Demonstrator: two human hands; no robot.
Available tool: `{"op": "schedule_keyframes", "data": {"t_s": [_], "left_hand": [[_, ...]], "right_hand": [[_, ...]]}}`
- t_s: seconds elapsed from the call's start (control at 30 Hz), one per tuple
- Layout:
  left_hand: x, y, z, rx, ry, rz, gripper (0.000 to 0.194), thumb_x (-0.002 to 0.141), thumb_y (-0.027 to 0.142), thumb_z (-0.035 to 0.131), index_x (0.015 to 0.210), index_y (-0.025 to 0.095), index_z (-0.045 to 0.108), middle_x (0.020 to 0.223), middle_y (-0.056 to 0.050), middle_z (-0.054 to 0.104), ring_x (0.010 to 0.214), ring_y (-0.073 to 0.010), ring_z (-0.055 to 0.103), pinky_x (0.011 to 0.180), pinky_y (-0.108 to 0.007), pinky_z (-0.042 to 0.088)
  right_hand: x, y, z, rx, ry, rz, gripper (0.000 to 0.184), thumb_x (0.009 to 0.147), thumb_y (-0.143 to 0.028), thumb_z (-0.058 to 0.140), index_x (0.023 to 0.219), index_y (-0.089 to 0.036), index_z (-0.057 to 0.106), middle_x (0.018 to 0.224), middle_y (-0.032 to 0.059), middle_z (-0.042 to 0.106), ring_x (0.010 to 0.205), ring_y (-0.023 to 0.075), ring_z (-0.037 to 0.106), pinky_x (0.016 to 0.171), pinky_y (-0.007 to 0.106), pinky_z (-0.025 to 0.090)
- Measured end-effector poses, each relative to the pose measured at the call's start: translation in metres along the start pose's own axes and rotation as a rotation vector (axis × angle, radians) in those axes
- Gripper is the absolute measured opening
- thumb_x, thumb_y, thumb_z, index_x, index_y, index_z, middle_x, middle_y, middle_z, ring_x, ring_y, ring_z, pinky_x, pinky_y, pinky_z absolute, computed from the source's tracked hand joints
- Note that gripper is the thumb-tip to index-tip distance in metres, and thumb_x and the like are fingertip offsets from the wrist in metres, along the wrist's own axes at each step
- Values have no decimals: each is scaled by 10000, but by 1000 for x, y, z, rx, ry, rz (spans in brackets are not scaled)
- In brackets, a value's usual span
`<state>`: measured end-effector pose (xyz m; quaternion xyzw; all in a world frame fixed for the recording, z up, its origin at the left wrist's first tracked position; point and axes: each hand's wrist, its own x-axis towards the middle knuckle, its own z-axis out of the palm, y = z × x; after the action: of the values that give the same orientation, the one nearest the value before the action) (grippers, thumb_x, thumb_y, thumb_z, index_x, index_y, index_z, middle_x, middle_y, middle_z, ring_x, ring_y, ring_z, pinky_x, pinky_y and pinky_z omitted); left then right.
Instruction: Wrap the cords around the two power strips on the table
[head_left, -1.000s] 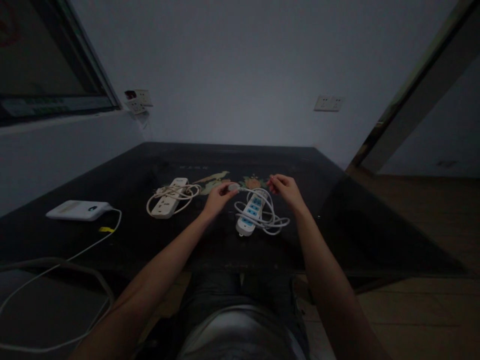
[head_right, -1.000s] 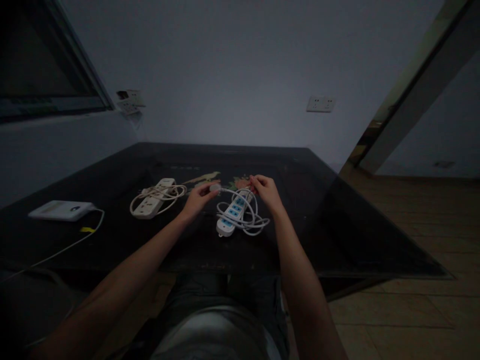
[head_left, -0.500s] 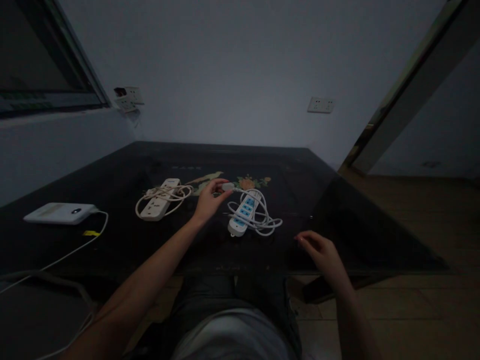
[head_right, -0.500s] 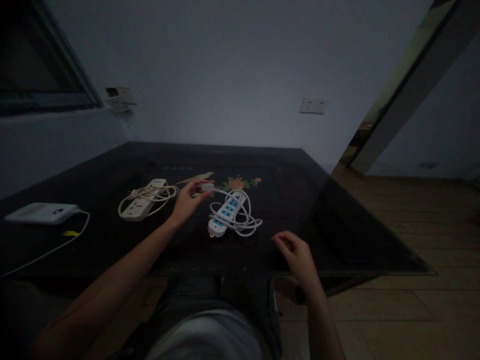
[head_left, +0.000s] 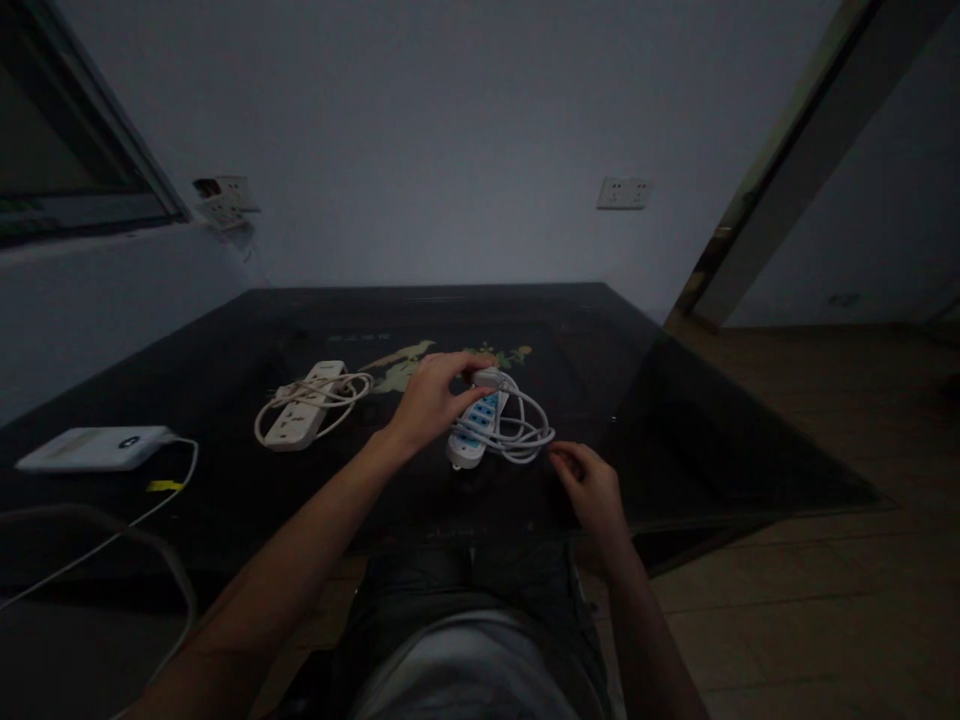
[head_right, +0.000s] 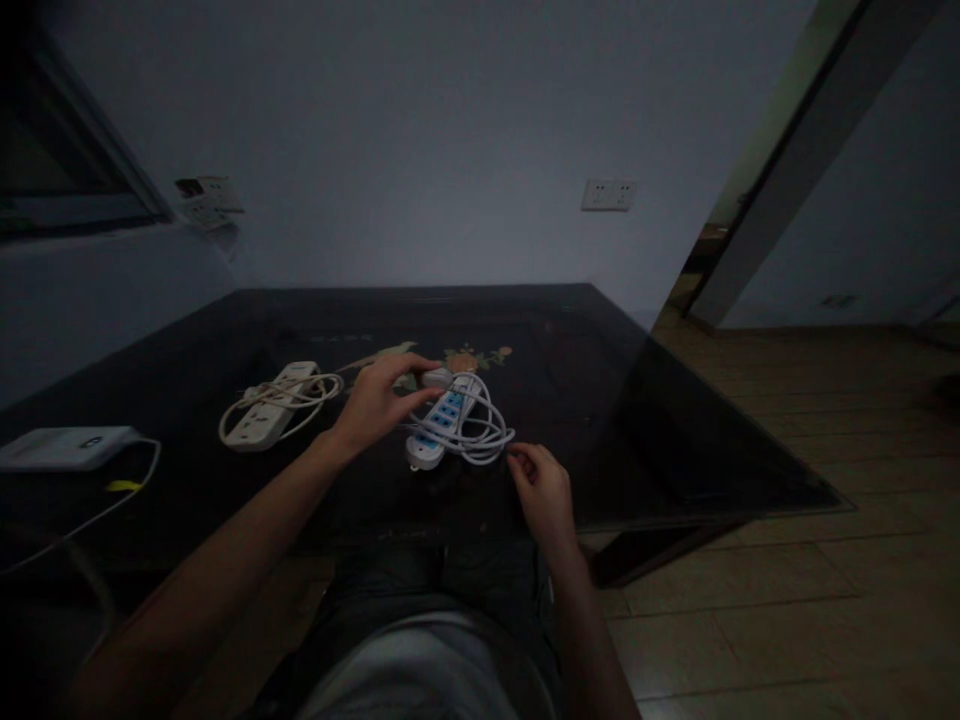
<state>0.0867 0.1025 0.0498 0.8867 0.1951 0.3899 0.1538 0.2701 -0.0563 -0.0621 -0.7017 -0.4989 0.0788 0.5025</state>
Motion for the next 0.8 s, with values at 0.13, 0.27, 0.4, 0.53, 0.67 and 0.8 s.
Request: {"op": "schedule_keyframes", "data": {"t_s": [0.13, 0.27, 0.4, 0.53, 0.67, 0.8], "left_hand": [[7, 1, -6, 23, -84, 11, 259, 767, 291, 715, 1006, 207, 661, 882, -23, 697, 825, -191, 631, 795, -322, 444], [11, 3, -15, 45, -129, -12, 247, 755, 299, 713, 982, 212, 666, 844, -6, 683, 775, -178, 617, 734, -295, 431], [21, 1, -14, 45, -239, -33, 196, 744, 280, 712, 914, 195, 666, 772, -1, 659, 702, -162, 595, 638, -265, 394], [37, -7, -2, 43, -380, -10, 172, 732, 277, 698, 882, 196, 672, 749, -11, 651, 678, -161, 576, 618, -269, 370], [55, -20, 8, -75, -507, -40, 208, 690, 290, 710, 871, 194, 676, 740, -20, 663, 656, -159, 567, 597, -265, 373], [61, -28, 13, -115, -590, -61, 219, 667, 315, 723, 841, 191, 673, 722, -11, 661, 660, -161, 576, 598, -257, 381]], "right_hand": [[1, 1, 3, 20, 58, 24, 266, 824, -341, 536, 952, -163, 687, 747, 65, 629, 631, 186, 550, 590, 301, 438], [2, 0, 4, 58, 44, 32, 292, 823, -349, 536, 988, -164, 691, 755, 68, 638, 636, 185, 561, 574, 294, 443], [4, -1, 6, 75, 40, 29, 311, 831, -339, 528, 1029, -154, 681, 803, 79, 652, 676, 193, 586, 600, 301, 462], [8, -2, 6, 53, 71, -6, 303, 841, -316, 527, 1051, -153, 671, 851, 94, 650, 726, 205, 602, 628, 315, 477], [15, -1, -1, 40, 99, -66, 225, 834, -292, 544, 969, -178, 683, 920, 102, 656, 771, 210, 618, 677, 331, 498], [21, 1, -7, 68, 78, -89, 171, 814, -281, 576, 908, -186, 682, 909, 94, 675, 815, 225, 630, 720, 348, 510]]}}
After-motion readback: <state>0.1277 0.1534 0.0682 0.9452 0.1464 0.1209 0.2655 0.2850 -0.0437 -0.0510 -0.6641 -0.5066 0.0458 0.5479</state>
